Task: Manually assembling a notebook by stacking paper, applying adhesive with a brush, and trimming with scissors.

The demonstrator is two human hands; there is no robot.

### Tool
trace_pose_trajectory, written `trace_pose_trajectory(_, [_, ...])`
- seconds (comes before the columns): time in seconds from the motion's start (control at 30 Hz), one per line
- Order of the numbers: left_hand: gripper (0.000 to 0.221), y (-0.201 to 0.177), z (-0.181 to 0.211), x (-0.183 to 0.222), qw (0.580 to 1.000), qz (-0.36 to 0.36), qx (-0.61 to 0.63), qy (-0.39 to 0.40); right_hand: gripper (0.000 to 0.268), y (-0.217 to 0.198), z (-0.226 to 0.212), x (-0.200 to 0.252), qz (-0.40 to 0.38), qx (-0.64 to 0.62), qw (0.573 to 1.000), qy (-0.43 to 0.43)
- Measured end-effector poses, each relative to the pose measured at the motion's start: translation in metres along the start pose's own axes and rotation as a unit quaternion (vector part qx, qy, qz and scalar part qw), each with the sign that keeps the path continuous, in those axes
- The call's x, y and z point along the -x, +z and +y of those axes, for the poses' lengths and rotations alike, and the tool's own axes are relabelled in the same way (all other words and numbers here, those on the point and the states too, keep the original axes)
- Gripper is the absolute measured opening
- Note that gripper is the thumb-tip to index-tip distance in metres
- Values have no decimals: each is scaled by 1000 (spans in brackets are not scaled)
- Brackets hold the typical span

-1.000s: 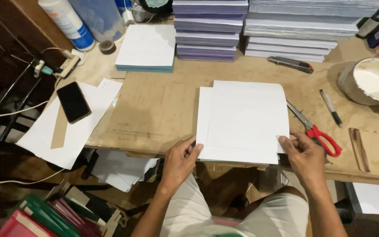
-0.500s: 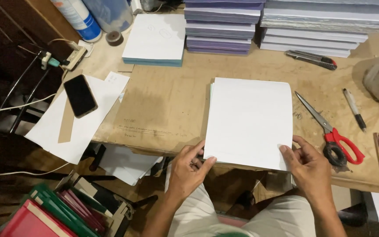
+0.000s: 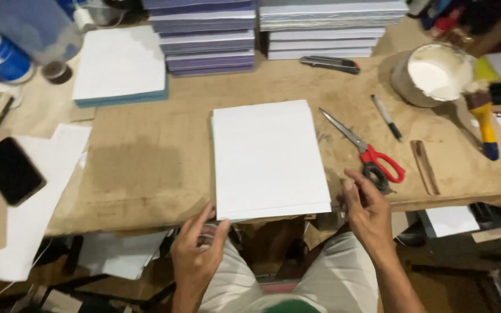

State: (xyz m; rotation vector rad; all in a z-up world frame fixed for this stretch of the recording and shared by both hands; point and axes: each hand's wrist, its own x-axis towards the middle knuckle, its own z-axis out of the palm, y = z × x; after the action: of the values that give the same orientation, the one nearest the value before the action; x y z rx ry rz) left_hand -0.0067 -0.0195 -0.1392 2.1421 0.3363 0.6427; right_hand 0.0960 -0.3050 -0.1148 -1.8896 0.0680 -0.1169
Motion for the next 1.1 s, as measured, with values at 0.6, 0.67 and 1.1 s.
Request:
trace_pose_trajectory(0.6, [45, 9, 1, -1, 995, -14, 32, -89, 30, 11, -6, 15, -28, 21, 999, -34])
trace_pose_trajectory(0.67, [44, 7, 2, -1, 992, -30, 68, -98, 27, 11, -4, 15, -24, 7, 999, -23])
trace_pose_trajectory(1.1, [43, 6, 0, 0, 988, -34, 112, -105, 32, 18, -20, 26, -7, 19, 1000, 23])
